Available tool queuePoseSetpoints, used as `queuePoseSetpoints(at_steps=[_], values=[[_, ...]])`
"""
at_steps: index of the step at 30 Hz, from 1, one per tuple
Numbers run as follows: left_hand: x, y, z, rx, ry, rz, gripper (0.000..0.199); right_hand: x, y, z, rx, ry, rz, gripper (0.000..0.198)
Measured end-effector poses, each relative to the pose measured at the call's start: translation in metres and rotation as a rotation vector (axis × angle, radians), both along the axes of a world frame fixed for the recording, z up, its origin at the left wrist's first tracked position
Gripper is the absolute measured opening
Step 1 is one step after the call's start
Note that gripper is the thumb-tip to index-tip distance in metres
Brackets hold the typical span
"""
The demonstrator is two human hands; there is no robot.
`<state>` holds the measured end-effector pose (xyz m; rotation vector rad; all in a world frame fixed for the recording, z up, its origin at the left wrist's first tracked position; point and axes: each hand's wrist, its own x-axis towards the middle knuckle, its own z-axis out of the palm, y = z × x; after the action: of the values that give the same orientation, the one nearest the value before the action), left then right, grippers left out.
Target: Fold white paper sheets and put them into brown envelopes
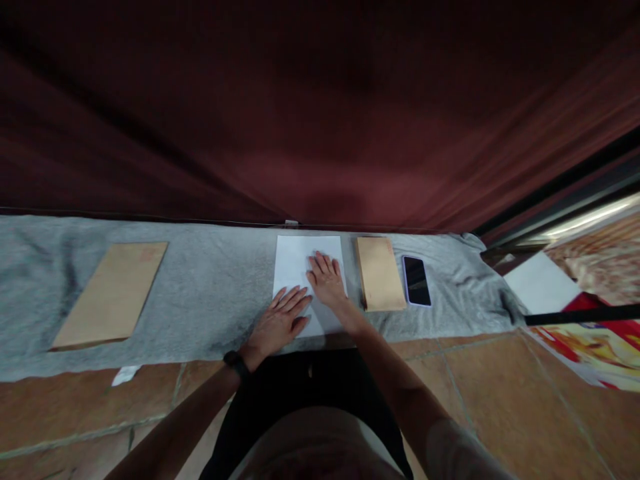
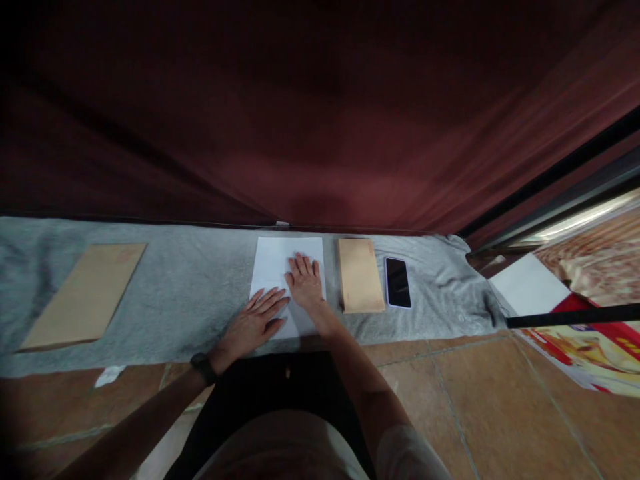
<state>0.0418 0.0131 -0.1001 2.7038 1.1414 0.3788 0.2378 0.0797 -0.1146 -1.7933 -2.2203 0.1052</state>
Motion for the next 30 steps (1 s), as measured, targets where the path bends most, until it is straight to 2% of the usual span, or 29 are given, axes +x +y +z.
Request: queuePoseSetpoints(at_steps=[3, 7, 11, 14, 17, 19, 23, 30], values=[[0.0, 0.0, 0.0, 0.002, -0.003, 0.002, 0.049, 0.006, -0.003, -0.004, 0.002, 0.004, -0.015, 0.05], [0.0, 0.0, -0.001, 0.003, 0.005, 0.01, 0.052, 0.017, 0.012, -0.004, 0.018, 0.013, -0.089, 0.052], [0.0, 0.0, -0.006, 0.022, -0.027, 0.087, 0.06, 0.021, 0.015, 0.0, 0.047, 0.034, -0.195, 0.052], [0.001, -0.001, -0.009, 0.042, -0.056, 0.115, 0.064, 0.016, -0.006, 0.001, 0.069, 0.046, -0.196, 0.053], [0.001, -0.001, -0.009, 0.041, -0.053, 0.119, 0.065, 0.008, -0.038, 0.0, 0.05, 0.024, -0.053, 0.053], [0.001, -0.001, -0.009, 0.034, -0.041, 0.119, 0.065, 0.005, -0.055, -0.001, 0.034, 0.013, -0.012, 0.052], [0.002, -0.003, -0.012, 0.058, -0.054, 0.167, 0.071, 0.009, -0.07, 0.0, 0.024, 0.014, -0.077, 0.053], [0.002, -0.015, -0.022, 0.111, -0.118, 0.351, 0.078, 0.023, -0.082, -0.004, 0.068, 0.015, -0.151, 0.054]])
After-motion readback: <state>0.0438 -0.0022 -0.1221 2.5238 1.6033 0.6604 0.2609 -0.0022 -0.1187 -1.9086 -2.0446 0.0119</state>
